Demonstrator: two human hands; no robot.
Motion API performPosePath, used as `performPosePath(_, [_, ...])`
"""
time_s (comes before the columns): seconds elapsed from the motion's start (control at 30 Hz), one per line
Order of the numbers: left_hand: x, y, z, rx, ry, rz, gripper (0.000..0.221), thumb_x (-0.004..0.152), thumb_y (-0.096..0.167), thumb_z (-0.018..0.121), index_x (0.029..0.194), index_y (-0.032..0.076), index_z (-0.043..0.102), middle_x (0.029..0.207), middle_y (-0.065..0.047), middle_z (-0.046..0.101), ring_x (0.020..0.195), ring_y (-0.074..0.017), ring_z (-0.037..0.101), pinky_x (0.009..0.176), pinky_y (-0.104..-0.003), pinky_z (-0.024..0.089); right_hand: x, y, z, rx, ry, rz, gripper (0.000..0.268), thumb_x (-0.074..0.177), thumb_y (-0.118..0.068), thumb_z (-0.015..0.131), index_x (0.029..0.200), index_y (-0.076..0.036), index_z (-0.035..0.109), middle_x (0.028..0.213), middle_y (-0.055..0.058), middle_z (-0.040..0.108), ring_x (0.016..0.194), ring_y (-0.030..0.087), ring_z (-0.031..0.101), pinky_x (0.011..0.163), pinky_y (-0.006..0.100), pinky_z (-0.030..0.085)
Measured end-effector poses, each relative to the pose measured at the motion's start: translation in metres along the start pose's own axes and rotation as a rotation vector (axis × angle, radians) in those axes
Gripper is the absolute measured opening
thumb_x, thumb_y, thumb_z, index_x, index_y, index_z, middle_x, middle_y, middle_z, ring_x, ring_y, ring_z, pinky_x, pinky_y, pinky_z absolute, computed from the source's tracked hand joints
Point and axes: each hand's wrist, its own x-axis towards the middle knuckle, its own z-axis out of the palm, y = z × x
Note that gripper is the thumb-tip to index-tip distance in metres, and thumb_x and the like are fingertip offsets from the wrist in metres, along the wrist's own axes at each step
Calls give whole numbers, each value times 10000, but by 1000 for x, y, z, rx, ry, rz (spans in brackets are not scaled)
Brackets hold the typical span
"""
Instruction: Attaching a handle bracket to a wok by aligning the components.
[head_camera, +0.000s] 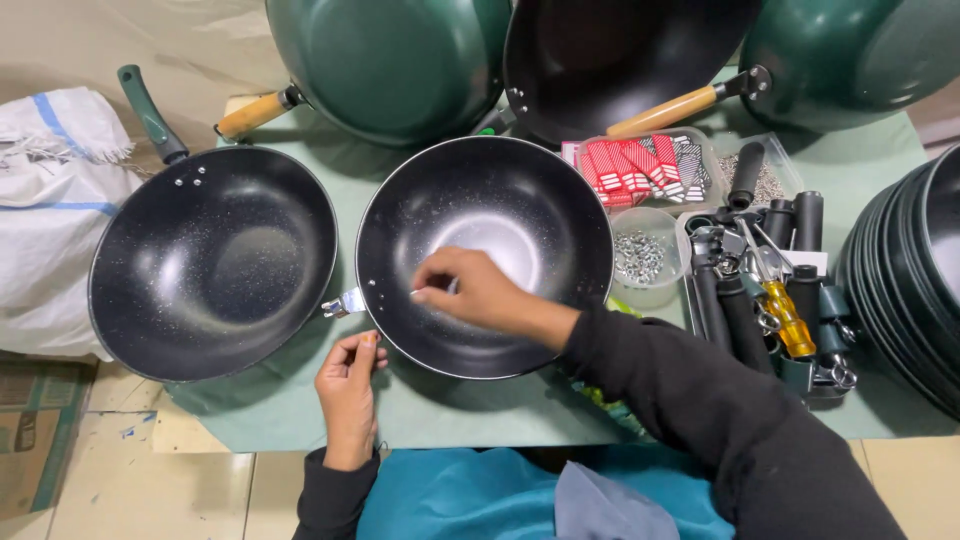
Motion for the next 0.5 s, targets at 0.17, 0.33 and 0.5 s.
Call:
performPosePath(0.17, [-7,23,5,9,-37,73,279,968,135,662,1188,-32,699,1047,-153,743,817,-158,654,785,-278,585,6,-24,29,-12,-59,-86,21,902,-181,678,909,-166,692,868,-14,666,795,150,612,745,296,471])
performPosePath(0.33, [4,6,6,-36,-28,120,266,963,115,687,1183,-33,712,983,-112,727,787,-139,644,768,-259,589,5,-18,42,-58,-151,-79,38,947,-174,667,974,-155,687,923,7,616,760,156,615,693,298,494])
performPosePath(0.5, [8,-1,5,-165,-19,66,203,936,71,714,1102,-47,704,955,-144,730,747,-156,638,737,-257,576,3,-12,48,-77,-152,-187,37,976,-168,665,1002,-143,673,923,25,577,736,184,578,645,314,475])
